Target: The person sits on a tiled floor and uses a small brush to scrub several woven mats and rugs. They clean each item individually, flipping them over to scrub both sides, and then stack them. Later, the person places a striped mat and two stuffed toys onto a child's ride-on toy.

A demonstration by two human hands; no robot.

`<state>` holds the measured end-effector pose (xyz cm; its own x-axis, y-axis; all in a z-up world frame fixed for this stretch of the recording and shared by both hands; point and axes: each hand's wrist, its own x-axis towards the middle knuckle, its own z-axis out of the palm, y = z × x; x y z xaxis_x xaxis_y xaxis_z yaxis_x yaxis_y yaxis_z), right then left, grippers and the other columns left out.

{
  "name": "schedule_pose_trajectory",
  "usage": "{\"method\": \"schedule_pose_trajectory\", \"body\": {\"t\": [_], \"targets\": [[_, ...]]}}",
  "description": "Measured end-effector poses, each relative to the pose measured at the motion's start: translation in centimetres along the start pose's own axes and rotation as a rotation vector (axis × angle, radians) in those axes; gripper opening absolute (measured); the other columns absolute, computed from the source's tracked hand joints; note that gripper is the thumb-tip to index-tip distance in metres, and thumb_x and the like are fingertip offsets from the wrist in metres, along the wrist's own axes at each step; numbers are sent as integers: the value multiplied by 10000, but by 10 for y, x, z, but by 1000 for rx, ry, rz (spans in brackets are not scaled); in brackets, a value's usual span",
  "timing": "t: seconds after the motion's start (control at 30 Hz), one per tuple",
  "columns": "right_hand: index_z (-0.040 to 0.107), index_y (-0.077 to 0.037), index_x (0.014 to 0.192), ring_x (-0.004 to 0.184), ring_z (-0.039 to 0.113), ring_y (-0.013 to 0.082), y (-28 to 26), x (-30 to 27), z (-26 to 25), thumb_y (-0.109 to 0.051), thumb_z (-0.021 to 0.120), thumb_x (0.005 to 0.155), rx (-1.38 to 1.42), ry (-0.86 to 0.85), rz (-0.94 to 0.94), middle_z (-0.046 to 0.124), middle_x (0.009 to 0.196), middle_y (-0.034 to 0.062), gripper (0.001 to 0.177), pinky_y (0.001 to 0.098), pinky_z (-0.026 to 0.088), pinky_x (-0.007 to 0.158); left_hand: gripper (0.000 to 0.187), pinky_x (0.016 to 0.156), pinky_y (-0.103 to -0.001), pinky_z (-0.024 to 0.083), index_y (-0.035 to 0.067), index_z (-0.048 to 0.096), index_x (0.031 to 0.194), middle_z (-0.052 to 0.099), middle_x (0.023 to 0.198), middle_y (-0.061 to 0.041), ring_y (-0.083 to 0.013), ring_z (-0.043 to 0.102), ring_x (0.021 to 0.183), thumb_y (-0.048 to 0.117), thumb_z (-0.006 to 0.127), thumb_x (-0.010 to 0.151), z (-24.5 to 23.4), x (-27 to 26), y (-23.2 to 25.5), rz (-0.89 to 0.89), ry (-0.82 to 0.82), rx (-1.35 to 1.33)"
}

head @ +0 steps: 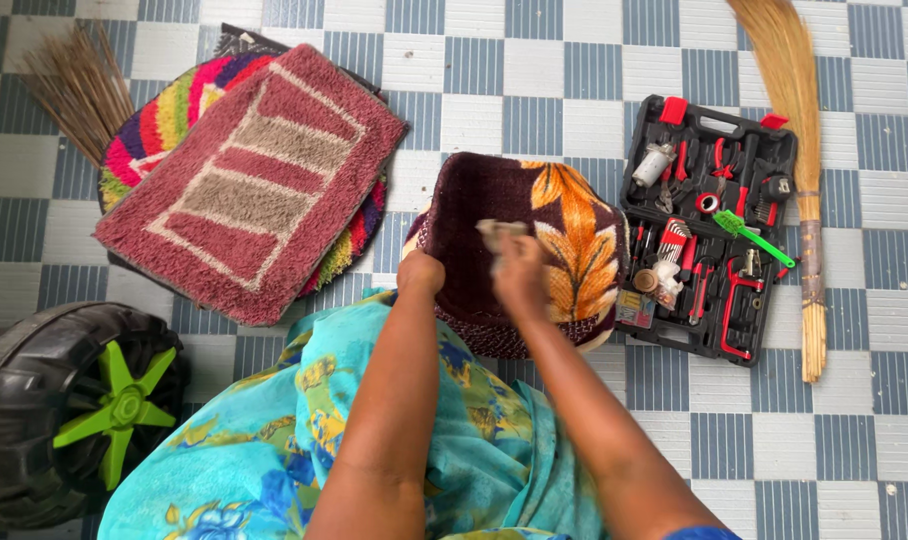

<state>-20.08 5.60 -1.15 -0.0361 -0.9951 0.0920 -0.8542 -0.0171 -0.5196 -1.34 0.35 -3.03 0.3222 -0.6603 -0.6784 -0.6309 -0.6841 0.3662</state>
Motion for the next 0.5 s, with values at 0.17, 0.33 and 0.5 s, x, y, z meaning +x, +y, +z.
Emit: {"method": "schedule_pose_trajectory", "body": {"t": [0.17, 0.33, 0.5], "targets": [[658, -256, 1471, 1015, 636, 358, -35, 14, 24, -19, 421, 992, -159, 50, -274, 629, 1291, 230, 585, 456, 600, 789, 389, 1087, -451, 473, 149, 680, 1303, 644, 1362, -178, -366, 592, 1286, 222, 604, 928, -5, -5, -5, 104, -32, 7], [693, -207, 1207, 798, 707, 219, -1, 1, -41, -558, 393, 996, 381, -19, 450, 755, 1021, 28, 507, 430, 525, 610, 407, 1070, -460, 481, 157, 658, 1334, 630, 1380, -174, -367, 591, 1285, 175, 552, 940, -12, -5, 2, -27, -15, -33], [639, -123, 1242, 886, 675, 266, 119, -55, -60, -534, 540, 1030, 127, 234, 924, 692, 1058, 116, 473, 396, 516, 713, 421, 1060, -451, 486, 126, 651, 1339, 606, 1399, -186, -363, 591, 1288, 141, 536, 934, -11, -2, 4, -113, -23, -34]]}}
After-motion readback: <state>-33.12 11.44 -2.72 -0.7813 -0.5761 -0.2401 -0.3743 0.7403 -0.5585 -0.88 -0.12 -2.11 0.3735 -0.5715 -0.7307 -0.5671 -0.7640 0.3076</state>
